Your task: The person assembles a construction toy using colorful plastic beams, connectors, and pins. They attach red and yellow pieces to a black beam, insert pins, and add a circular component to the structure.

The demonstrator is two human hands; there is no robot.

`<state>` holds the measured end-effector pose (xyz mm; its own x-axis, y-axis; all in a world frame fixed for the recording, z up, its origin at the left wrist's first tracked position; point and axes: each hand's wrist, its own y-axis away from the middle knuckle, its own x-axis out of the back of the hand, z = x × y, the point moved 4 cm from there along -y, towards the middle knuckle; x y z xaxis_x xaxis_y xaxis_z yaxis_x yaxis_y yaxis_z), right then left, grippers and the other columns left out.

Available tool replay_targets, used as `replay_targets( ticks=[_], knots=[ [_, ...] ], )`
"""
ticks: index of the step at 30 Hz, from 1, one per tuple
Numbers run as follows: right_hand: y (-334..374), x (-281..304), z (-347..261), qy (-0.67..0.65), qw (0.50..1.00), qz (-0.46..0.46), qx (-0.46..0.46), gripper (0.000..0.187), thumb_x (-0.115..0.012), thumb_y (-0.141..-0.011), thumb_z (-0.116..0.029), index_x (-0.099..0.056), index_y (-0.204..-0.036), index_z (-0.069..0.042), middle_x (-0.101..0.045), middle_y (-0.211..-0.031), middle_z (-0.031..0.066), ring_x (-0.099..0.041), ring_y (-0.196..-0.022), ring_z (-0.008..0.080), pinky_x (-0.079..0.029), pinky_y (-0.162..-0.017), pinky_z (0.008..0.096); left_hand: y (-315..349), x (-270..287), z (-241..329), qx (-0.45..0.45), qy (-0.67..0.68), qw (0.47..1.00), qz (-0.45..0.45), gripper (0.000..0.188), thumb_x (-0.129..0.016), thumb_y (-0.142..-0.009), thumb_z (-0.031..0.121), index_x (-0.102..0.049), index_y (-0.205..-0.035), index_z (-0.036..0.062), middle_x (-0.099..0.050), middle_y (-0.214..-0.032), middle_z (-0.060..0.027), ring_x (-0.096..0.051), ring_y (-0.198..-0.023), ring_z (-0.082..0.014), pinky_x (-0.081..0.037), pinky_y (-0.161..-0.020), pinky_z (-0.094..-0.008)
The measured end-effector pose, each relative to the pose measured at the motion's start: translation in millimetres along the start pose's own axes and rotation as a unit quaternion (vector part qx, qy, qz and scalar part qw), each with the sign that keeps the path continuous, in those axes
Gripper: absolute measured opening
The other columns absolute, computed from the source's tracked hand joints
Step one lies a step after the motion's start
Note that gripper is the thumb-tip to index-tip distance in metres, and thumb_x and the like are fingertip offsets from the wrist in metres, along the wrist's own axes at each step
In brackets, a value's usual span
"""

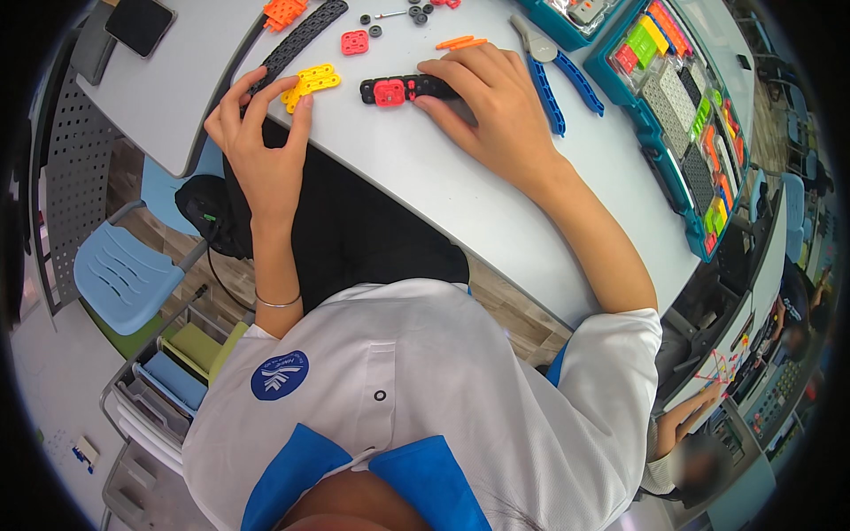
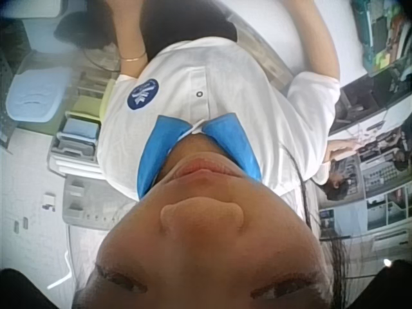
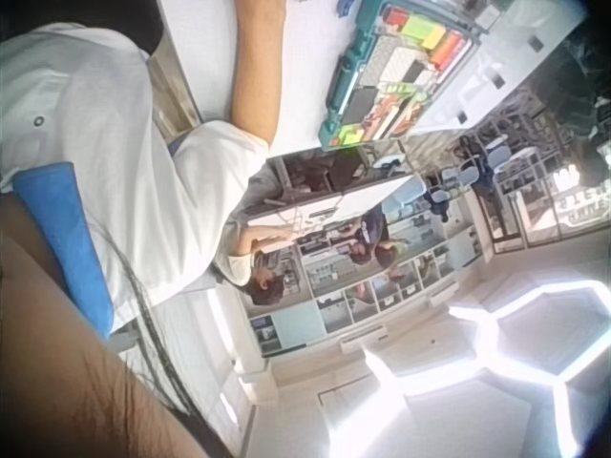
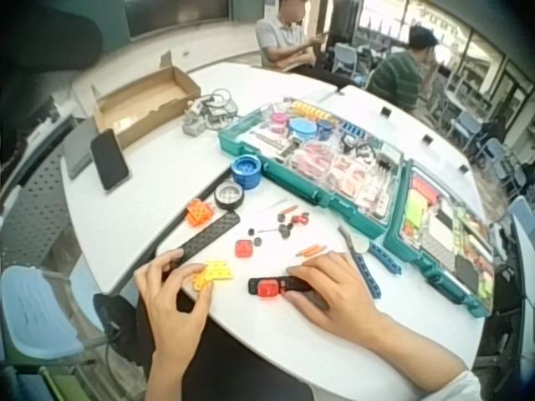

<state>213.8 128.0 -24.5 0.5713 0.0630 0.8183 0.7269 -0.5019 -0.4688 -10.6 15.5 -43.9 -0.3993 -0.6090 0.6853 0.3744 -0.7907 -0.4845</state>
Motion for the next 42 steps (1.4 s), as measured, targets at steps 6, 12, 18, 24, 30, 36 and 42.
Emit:
replay_targets(
  ticks=[6,12,18,24,30,36,42],
  knots=[
    [-1,0,-1,0.001,1.000,-0.004,0.010,0.036,-0.082,-0.085,-0.024,-0.071,-0.116,-0.008,-0.068,-0.112,0.0074,-0.062,-0.104,0.0243,-0.044,-0.085,0.0355,-2,6,1,0.009,-0.002,1.000,0.021,0.029,-0.080,-0.085,0.015,-0.075,-0.114,0.0104,-0.058,-0.131,-0.0061,-0.042,-0.120,-0.0288,-0.041,-0.102,-0.0389],
    [-2,-2,0,-0.003,1.000,-0.004,0.010,0.037,-0.081,-0.085,-0.024,-0.071,-0.116,-0.007,-0.067,-0.114,0.0085,-0.061,-0.107,0.0257,-0.044,-0.086,0.0368,-4,8,-18,0.056,-0.010,0.997,0.050,0.034,-0.075,-0.093,0.019,-0.074,-0.126,0.0114,-0.063,-0.129,-0.0046,-0.045,-0.123,-0.0262,-0.040,-0.105,-0.0388],
    [-2,-1,0,-0.004,1.000,-0.012,0.001,0.036,-0.081,-0.085,-0.024,-0.071,-0.116,-0.007,-0.067,-0.115,0.0094,-0.061,-0.109,0.0269,-0.045,-0.089,0.0374,-5,18,-12,0.047,-0.015,0.998,0.036,0.029,-0.080,-0.088,0.019,-0.079,-0.116,0.0139,-0.060,-0.129,-0.0048,-0.043,-0.122,-0.0280,-0.042,-0.102,-0.0382],
    [-2,0,-1,-0.006,1.000,-0.015,-0.003,0.037,-0.081,-0.085,-0.023,-0.071,-0.116,-0.007,-0.067,-0.116,0.0097,-0.061,-0.110,0.0270,-0.046,-0.089,0.0376,-1,11,-8,0.006,-0.015,1.000,0.025,0.032,-0.089,-0.078,0.020,-0.081,-0.108,0.0145,-0.058,-0.129,-0.0049,-0.043,-0.122,-0.0278,-0.042,-0.101,-0.0393],
    [-2,-1,0,-0.007,1.000,-0.017,-0.004,0.036,-0.081,-0.085,-0.023,-0.071,-0.116,-0.007,-0.066,-0.115,0.0095,-0.061,-0.109,0.0271,-0.046,-0.089,0.0378,1,14,-9,0.062,-0.031,0.997,0.034,0.022,-0.089,-0.078,0.020,-0.079,-0.095,0.0109,-0.058,-0.123,-0.0048,-0.043,-0.122,-0.0277,-0.043,-0.099,-0.0395],
    [-3,0,0,-0.005,1.000,-0.012,0.001,0.037,-0.081,-0.085,-0.024,-0.071,-0.116,-0.007,-0.066,-0.115,0.0094,-0.060,-0.109,0.0272,-0.045,-0.089,0.0369,1,17,-7,0.028,-0.026,0.999,0.031,0.022,-0.090,-0.077,0.018,-0.078,-0.094,0.0101,-0.059,-0.123,-0.0051,-0.045,-0.120,-0.0276,-0.043,-0.097,-0.0398],
    [-6,13,-6,-0.009,0.998,0.052,0.033,0.035,-0.080,-0.086,-0.023,-0.072,-0.116,-0.007,-0.068,-0.113,0.0081,-0.060,-0.103,0.0247,-0.043,-0.090,0.0385,6,24,14,0.086,0.229,0.970,-0.009,0.023,-0.089,-0.077,0.010,-0.076,-0.095,0.0050,-0.073,-0.096,-0.0021,-0.064,-0.085,-0.0149,-0.048,-0.077,-0.0297]
  ],
)
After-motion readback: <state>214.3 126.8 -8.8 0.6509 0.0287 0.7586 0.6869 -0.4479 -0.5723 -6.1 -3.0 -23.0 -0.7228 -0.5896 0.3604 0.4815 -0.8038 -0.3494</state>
